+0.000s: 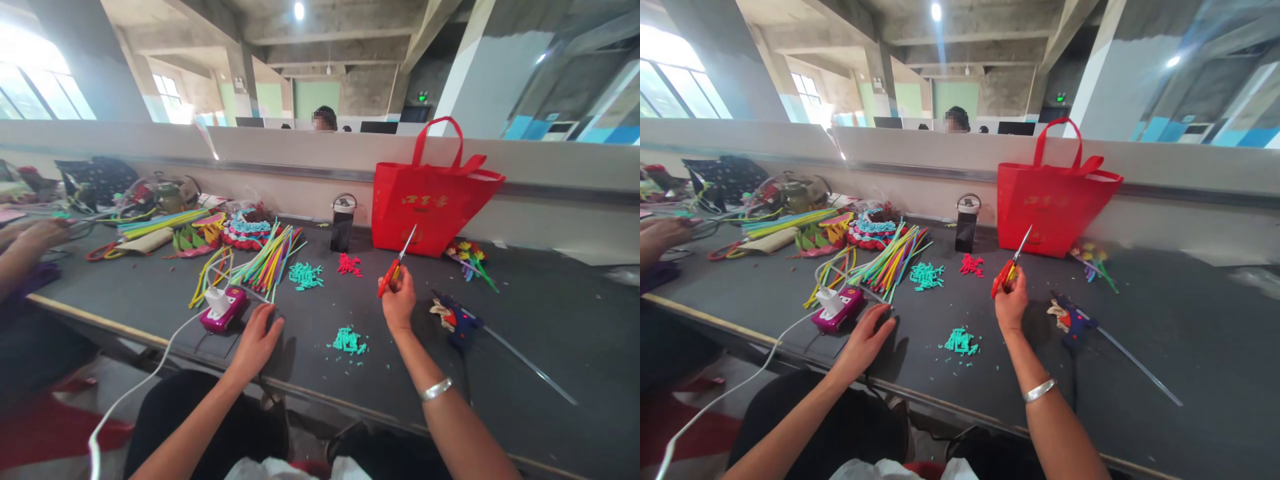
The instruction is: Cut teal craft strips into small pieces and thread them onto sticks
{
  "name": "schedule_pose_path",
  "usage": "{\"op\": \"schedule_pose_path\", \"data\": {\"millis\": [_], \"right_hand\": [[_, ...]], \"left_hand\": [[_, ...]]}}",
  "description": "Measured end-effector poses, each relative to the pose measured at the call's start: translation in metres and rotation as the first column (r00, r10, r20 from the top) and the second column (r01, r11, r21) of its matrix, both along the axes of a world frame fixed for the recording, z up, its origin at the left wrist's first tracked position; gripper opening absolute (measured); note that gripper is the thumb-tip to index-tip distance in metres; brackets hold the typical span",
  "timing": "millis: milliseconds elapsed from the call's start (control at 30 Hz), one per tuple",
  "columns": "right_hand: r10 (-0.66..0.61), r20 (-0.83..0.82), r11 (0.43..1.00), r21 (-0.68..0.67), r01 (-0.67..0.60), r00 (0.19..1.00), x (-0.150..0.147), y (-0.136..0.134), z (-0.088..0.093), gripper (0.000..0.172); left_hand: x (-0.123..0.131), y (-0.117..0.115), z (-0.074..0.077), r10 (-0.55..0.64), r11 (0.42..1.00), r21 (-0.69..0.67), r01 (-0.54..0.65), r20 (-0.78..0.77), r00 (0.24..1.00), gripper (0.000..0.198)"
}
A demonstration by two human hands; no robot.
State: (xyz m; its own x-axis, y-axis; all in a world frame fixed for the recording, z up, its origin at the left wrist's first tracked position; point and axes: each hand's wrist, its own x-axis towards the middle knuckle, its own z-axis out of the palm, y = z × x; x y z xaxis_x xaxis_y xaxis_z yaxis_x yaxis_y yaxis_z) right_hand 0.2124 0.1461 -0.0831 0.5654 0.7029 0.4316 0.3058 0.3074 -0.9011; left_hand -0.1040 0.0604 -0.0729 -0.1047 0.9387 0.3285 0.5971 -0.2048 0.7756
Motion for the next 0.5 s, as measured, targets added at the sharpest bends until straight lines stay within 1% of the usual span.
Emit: {"op": "schedule_pose_path", "data": {"millis": [67, 167, 200, 267, 300, 333, 367, 400, 433, 467, 500], "right_hand": [[0.001, -0.008, 1.0, -0.004, -0.001, 1.0, 0.0, 0.0, 0.001, 0.065], [-0.005, -0.009, 1.0, -0.007, 0.005, 1.0, 0.0, 0.0, 0.001, 0.066], [-0.011, -0.006, 1.0, -0.004, 0.011, 1.0, 0.0, 0.0, 0.001, 0.066], [-0.018, 0.005, 1.0, 0.004, 0.018, 1.0, -0.001, 0.0, 0.001, 0.065], [-0.016, 0.01, 1.0, 0.006, 0.016, 1.0, -0.001, 0.0, 0.001, 0.065], [-0.009, 0.011, 1.0, 0.006, 0.009, 1.0, -0.001, 0.0, 0.001, 0.064], [0.0, 0.009, 1.0, 0.005, 0.0, 1.0, -0.001, 0.0, 0.001, 0.064], [0.008, 0.004, 1.0, 0.002, -0.008, 1.0, -0.002, 0.0, 0.001, 0.065], [0.011, 0.0, 1.0, 0.0, -0.011, 1.0, -0.002, 0.0, 0.001, 0.065], [0.009, -0.003, 1.0, -0.001, -0.009, 1.0, -0.002, 0.0, 0.001, 0.065], [0.007, -0.004, 1.0, -0.001, -0.007, 1.0, -0.002, 0.0, 0.001, 0.065]], "left_hand": [[0.012, 0.0, -0.002, -0.072, 0.997, -0.007, 0.071, -0.117, 0.991, 0.043], [0.043, -0.01, -0.003, -0.18, 0.983, -0.06, 0.172, -0.181, 0.967, 0.045], [0.055, -0.015, -0.004, -0.217, 0.976, -0.073, 0.208, -0.176, 0.96, 0.045], [0.076, -0.027, -0.005, -0.349, 0.936, -0.098, 0.338, -0.126, 0.929, 0.043], [0.083, -0.032, -0.006, -0.389, 0.92, -0.095, 0.381, -0.097, 0.916, 0.041], [0.087, -0.035, -0.006, -0.391, 0.919, -0.078, 0.386, -0.084, 0.916, 0.041], [0.087, -0.036, -0.007, -0.349, 0.937, -0.048, 0.346, -0.096, 0.932, 0.041], [0.084, -0.035, -0.008, -0.273, 0.961, -0.007, 0.275, -0.133, 0.953, 0.043], [0.077, -0.032, -0.009, -0.173, 0.982, 0.039, 0.184, -0.19, 0.966, 0.045], [0.068, -0.027, -0.011, -0.068, 0.992, 0.084, 0.093, -0.264, 0.962, 0.048], [0.058, -0.022, -0.012, 0.019, 0.993, 0.115, 0.022, -0.34, 0.94, 0.053]]}}
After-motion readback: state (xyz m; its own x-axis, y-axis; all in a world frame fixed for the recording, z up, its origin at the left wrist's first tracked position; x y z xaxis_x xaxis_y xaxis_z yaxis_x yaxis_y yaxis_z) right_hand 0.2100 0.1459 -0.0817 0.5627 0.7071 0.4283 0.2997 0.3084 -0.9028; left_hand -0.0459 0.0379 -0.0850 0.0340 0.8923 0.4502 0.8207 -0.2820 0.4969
